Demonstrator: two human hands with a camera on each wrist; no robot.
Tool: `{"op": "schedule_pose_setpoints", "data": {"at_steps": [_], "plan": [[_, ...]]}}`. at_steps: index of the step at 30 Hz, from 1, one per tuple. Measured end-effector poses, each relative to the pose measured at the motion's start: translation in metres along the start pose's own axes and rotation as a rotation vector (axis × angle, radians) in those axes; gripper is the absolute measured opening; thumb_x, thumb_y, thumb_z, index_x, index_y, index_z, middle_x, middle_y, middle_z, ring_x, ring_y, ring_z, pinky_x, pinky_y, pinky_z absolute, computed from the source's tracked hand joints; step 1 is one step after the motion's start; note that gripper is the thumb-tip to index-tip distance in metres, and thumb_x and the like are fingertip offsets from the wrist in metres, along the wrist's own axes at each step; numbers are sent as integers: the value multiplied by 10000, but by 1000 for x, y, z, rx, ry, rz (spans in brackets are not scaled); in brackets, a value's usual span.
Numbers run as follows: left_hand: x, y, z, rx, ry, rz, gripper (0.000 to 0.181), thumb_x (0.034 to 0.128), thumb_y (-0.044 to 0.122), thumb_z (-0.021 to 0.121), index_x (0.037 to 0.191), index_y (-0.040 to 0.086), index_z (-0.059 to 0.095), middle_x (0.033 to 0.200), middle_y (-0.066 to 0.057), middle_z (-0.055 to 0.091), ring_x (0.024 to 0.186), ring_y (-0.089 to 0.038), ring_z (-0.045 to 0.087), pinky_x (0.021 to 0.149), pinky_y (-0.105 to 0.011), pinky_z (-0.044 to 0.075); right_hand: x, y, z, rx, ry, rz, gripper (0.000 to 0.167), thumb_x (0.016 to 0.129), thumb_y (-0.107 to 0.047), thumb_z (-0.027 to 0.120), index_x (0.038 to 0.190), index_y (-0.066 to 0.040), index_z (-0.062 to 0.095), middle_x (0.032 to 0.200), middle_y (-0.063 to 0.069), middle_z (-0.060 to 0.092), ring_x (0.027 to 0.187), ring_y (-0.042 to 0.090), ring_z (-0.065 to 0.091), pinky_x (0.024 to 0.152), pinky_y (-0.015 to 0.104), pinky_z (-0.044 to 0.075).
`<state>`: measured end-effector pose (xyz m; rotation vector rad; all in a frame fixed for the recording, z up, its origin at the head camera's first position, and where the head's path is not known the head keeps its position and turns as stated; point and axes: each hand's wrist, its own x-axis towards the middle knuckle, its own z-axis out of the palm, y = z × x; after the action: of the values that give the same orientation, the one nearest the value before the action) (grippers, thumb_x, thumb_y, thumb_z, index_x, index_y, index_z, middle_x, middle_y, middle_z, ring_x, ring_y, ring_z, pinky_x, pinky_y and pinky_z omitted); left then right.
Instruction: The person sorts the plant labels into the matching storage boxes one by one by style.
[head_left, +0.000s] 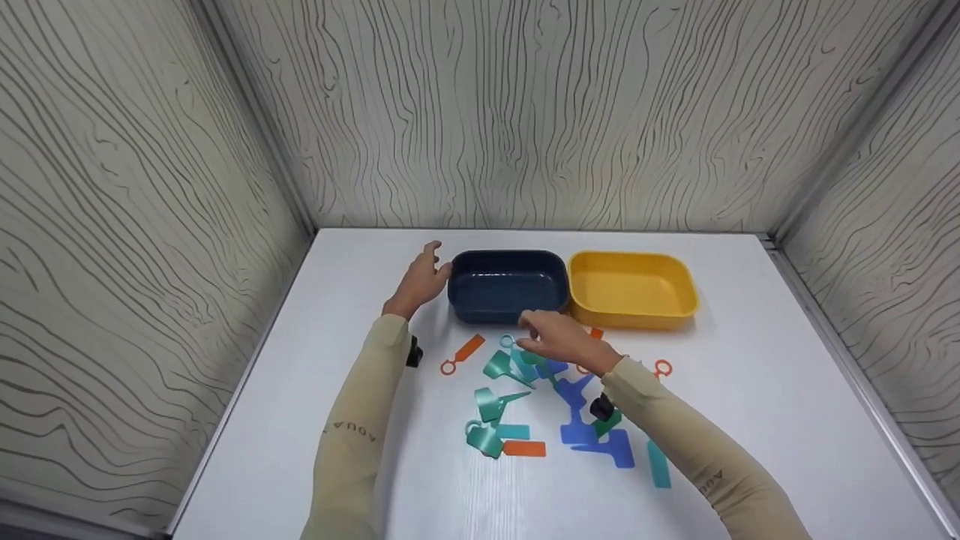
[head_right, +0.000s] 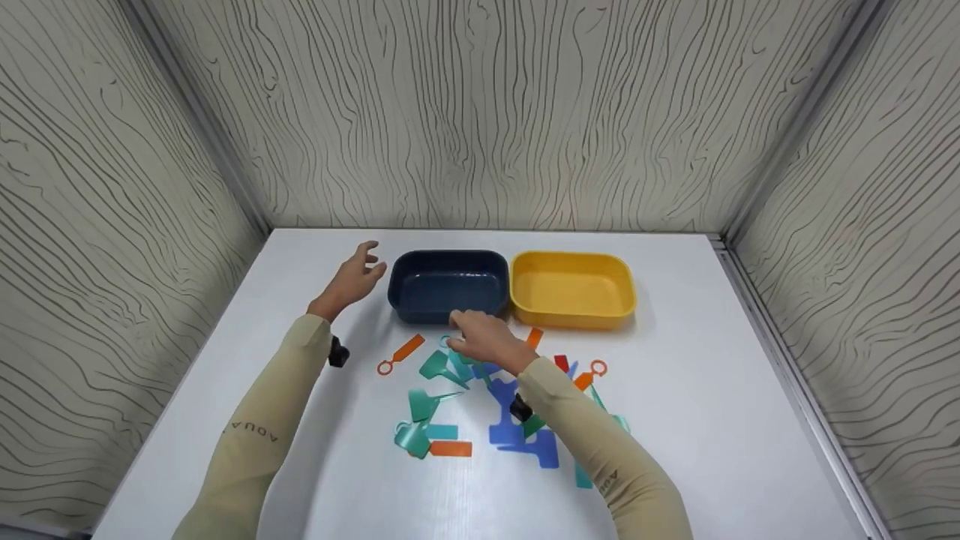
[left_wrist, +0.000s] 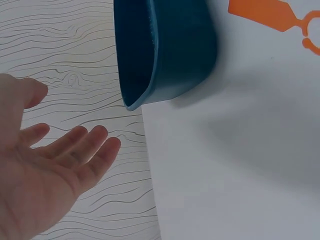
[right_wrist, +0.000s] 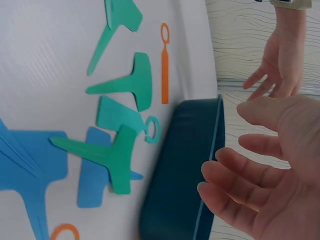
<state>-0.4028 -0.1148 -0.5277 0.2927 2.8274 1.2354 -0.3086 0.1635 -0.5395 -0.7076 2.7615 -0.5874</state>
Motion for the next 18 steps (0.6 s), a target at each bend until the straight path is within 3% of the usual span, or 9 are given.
{"op": "schedule_pose_setpoints", "data": {"at_steps": [6,13,18], "plan": [[-1,-8,9,-19,8,-32,569,1022,261,463,1518,53,275,1420,-261,487,1291,-383,523,1055,-476,440,3,-3,12,-1,-55,30,375,944,-394,640,1184,-107,620,1034,66,665,846,184,591,798,348,552],[-3,-18,26,84,0,-29,544,1015,210,483,1500,40,304,1406,-241,501,1307,-340,507,1067,-468,426,5,0,34,-20,-55,-24,283,927,-318,668,1084,-84,650,901,36,665,739,154,554,682,319,508],[-3,-25,34,60,3,-58,546,1014,226,490,1496,43,312,1405,-236,504,1312,-342,502,1075,-467,420,4,1,49,-56,-41,-52,256,919,-310,676,1020,-76,645,839,32,642,717,146,525,644,337,470]]}}
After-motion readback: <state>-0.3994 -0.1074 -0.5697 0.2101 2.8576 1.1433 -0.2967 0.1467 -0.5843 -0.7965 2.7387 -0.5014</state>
